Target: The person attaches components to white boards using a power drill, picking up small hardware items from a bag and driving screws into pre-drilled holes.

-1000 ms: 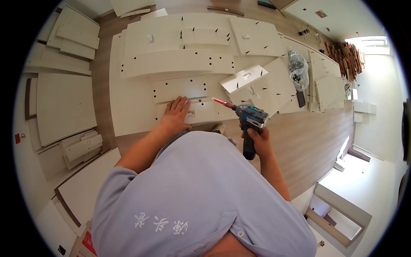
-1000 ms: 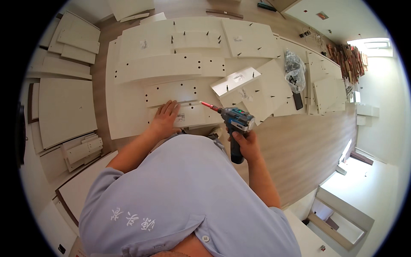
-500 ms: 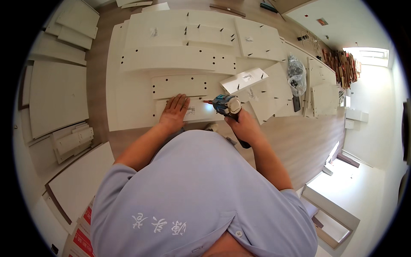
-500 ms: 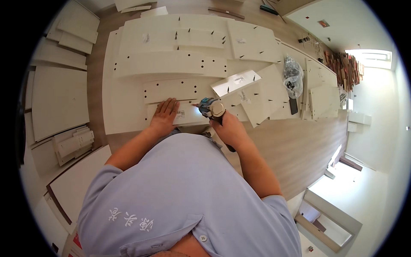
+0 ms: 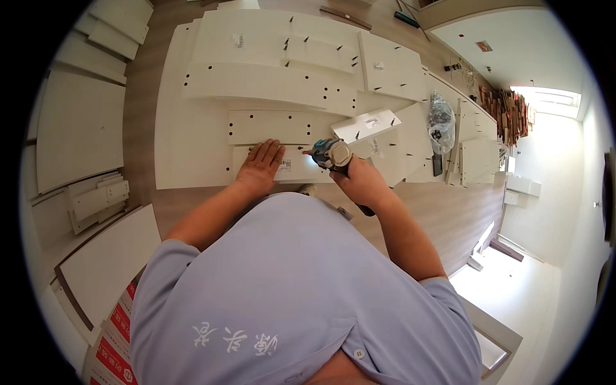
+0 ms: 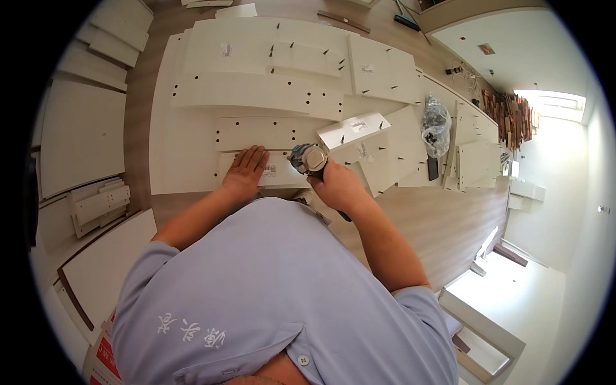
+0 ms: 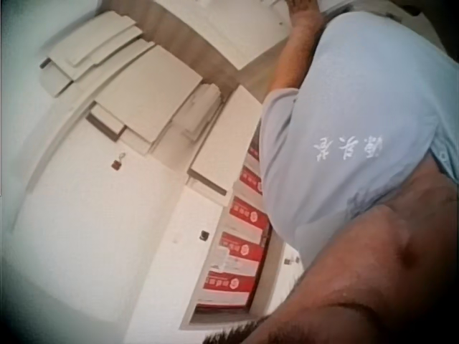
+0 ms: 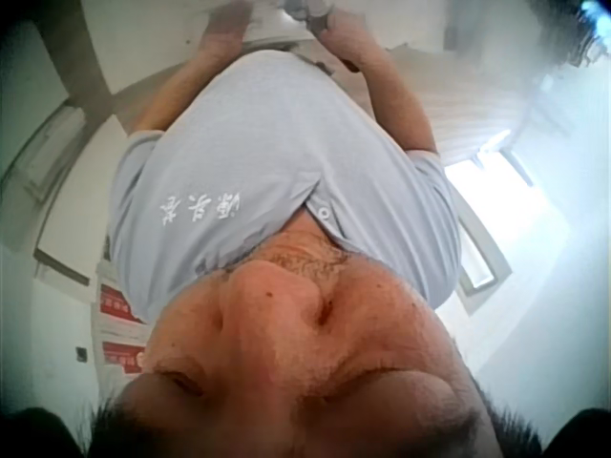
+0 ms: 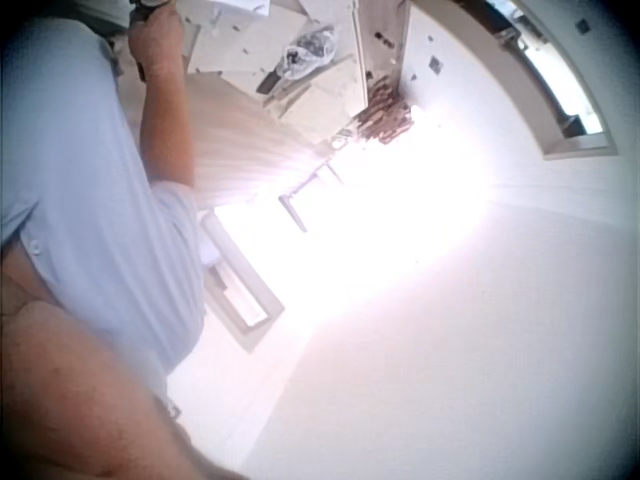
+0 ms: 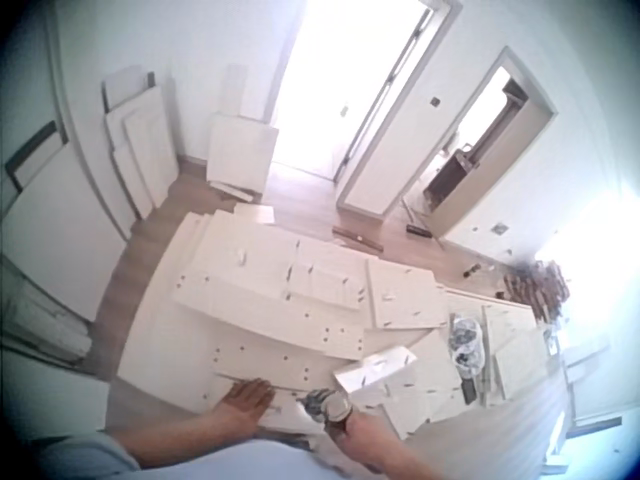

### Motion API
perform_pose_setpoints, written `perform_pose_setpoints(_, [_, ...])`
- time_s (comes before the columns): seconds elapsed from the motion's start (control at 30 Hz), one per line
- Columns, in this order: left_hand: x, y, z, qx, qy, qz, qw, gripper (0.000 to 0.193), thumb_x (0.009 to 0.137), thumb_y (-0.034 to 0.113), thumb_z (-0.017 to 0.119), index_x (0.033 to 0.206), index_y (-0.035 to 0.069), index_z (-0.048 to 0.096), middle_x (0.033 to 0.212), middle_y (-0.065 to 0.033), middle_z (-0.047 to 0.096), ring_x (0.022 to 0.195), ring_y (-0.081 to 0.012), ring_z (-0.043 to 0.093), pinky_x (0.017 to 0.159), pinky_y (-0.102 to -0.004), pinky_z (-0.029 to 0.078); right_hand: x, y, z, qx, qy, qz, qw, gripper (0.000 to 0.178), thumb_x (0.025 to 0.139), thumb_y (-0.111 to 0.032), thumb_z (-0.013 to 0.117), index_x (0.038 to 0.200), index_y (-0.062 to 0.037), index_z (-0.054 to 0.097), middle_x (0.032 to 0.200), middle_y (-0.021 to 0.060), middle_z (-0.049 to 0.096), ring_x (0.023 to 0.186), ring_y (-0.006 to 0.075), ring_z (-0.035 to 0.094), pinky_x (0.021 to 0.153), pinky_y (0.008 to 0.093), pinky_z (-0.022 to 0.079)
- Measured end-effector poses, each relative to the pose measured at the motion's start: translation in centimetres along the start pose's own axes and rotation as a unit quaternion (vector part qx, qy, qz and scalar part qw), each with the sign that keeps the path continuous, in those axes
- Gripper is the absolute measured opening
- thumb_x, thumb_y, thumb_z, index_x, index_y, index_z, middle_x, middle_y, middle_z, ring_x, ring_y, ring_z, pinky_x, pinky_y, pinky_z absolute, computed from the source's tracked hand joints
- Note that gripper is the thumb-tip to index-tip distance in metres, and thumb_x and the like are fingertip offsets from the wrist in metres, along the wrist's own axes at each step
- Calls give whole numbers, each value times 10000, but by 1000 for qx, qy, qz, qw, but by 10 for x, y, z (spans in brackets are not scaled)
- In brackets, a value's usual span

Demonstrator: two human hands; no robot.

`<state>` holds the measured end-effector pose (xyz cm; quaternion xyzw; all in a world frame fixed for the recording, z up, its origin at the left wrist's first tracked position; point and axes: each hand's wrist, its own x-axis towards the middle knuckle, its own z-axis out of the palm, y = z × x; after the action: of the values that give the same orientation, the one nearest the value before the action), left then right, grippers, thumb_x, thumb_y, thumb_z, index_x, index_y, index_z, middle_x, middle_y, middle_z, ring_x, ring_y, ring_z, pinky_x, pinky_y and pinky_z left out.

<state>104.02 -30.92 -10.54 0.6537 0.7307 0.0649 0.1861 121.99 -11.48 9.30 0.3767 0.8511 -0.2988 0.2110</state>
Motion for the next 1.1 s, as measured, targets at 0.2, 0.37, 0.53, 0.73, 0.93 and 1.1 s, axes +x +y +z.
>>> perform_pose_setpoints(0.2, [1,-3,7,-12,14,2,1000,987,899,405,763,1652,16,258,1726,-197,245,1621,-349,184,1332,-499,128,-1,-5,0,-41,-10,-3,999,416,976,-351,693,1191,-7,600,1125,230,740,1095,439,684,940,519,540])
perform_pose_setpoints(0.37, [1,-5,3,-11,39,22,999,1002,852,376,799,1632,4,292,1708,-211,276,1606,-369,222,1326,-515,152,-9,-1,-7,-72,-26,-30,997,385,957,-335,707,1190,-44,610,1123,210,744,1079,423,690,930,515,541])
perform_pose_setpoints(0.53, [3,0,5,1,5,-22,1000,1041,862,366,806,1667,37,234,1742,-189,212,1632,-350,150,1337,-505,95,-51,30,-22,61,44,-64,995,356,933,-290,747,1170,-46,643,1105,191,748,1048,423,696,918,488,547])
perform_pose_setpoints(0.73, [11,24,-3,-6,-27,-70,997,912,908,164,673,1673,13,201,1762,-190,166,1647,-356,100,1339,-511,66,-82,159,-12,286,222,-10,932,399,872,-182,833,1219,-62,677,1113,187,760,1063,370,726,908,443,564])
perform_pose_setpoints(0.93, [10,42,26,32,19,-139,990,916,902,82,660,1680,17,181,1773,-184,139,1651,-363,83,1339,-504,74,-47,296,-12,175,356,20,918,536,825,-168,831,1313,-86,625,1208,164,737,1140,358,702,976,458,552])
perform_pose_setpoints(1.1, [16,90,11,19,40,-249,967,1028,850,140,804,1675,33,200,1753,-229,161,1633,-409,122,1324,-515,149,23,373,-24,42,361,-16,931,624,790,-175,818,1361,-104,577,1266,134,693,1193,339,664,1009,466,524])
